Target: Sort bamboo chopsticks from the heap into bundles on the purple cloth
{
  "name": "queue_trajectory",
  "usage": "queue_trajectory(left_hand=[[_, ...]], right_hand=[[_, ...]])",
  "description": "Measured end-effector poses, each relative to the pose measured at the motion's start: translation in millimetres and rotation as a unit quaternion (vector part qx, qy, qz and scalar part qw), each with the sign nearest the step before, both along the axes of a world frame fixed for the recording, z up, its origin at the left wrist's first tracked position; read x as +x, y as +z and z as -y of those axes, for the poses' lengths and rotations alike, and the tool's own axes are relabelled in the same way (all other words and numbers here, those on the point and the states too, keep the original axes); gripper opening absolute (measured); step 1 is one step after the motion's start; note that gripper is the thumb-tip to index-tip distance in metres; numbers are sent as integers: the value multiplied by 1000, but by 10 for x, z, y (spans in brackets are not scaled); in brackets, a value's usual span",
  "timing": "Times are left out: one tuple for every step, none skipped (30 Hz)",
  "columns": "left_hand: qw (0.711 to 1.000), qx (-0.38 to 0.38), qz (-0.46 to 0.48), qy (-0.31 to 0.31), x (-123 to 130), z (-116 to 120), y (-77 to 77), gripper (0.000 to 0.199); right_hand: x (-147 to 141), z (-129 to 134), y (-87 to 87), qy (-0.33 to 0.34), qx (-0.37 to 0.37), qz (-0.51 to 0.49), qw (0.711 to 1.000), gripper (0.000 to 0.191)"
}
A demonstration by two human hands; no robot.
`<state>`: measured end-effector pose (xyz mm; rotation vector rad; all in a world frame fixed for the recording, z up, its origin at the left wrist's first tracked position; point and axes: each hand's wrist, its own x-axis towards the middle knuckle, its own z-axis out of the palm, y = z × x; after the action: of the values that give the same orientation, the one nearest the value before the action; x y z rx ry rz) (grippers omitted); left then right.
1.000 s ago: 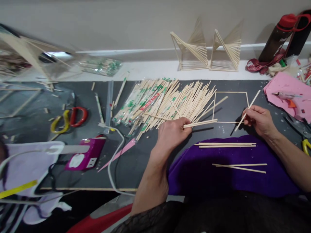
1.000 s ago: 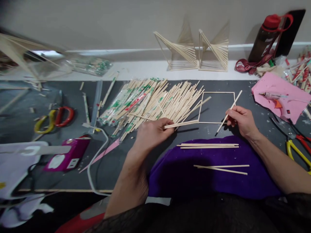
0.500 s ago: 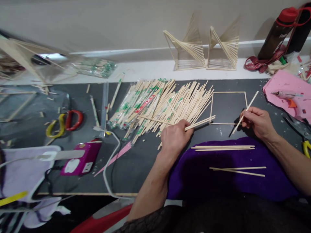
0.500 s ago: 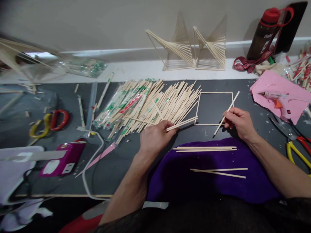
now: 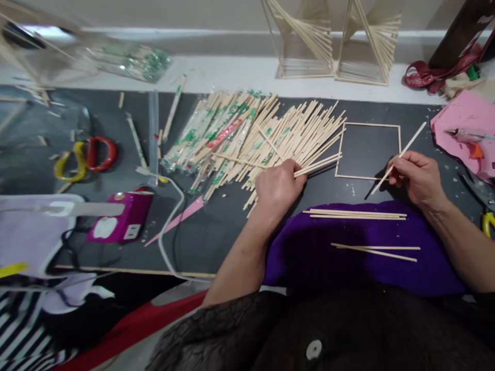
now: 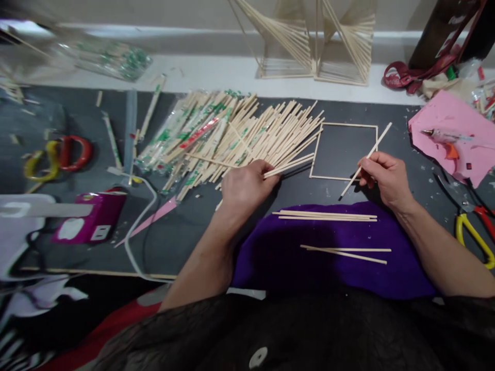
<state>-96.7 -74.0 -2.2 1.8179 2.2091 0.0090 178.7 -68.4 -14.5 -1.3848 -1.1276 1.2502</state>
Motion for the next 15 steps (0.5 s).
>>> queue_trajectory(left_hand=[[999,2,36,-10,-1,25,17,36],[997,0,73,-25,-2,53,31,37],[993,-5,106,-46,-4,83,43,37],[989,-12,130,-68,-7,112,52,36],[985,-17,145,-89,-11,139,58,35],[982,-19,152,-108,-16,163,63,34],[980,-18,155,-121,-22,185,69,36],[980,-15,154,-128,-27,204,76,38],[980,-15,149,-131,-29,221,86,39],[982,-19,136,-133,-27,237,99,39],[985,-28,109,-132,-21,251,113,40],[988,-41,72,-129,-9,265,127,41],[990,-57,27,-122,7,278,137,42],[991,-73,-16,-114,26,289,141,43],[989,-87,-51,-105,47,297,140,44]], right_hand=[[-2,3,5,0,3,2,1000,21],[-5,6,10,0,5,1,1000,21],[-9,9,13,1,6,0,1000,21],[-12,12,16,2,6,-1,1000,21],[-15,15,17,3,6,-3,1000,22],[-17,18,15,4,6,-3,1000,22],[-17,20,11,5,6,-3,1000,22],[-16,22,5,5,6,-2,1000,21],[-13,22,-3,5,5,0,1000,20],[-9,22,-12,5,5,1,1000,19],[-5,20,-21,5,6,1,1000,18],[-1,19,-30,6,6,1,1000,17],[4,17,-39,7,6,0,1000,16],[7,15,-46,8,5,-2,1000,15],[10,13,-52,9,4,-3,1000,15]])
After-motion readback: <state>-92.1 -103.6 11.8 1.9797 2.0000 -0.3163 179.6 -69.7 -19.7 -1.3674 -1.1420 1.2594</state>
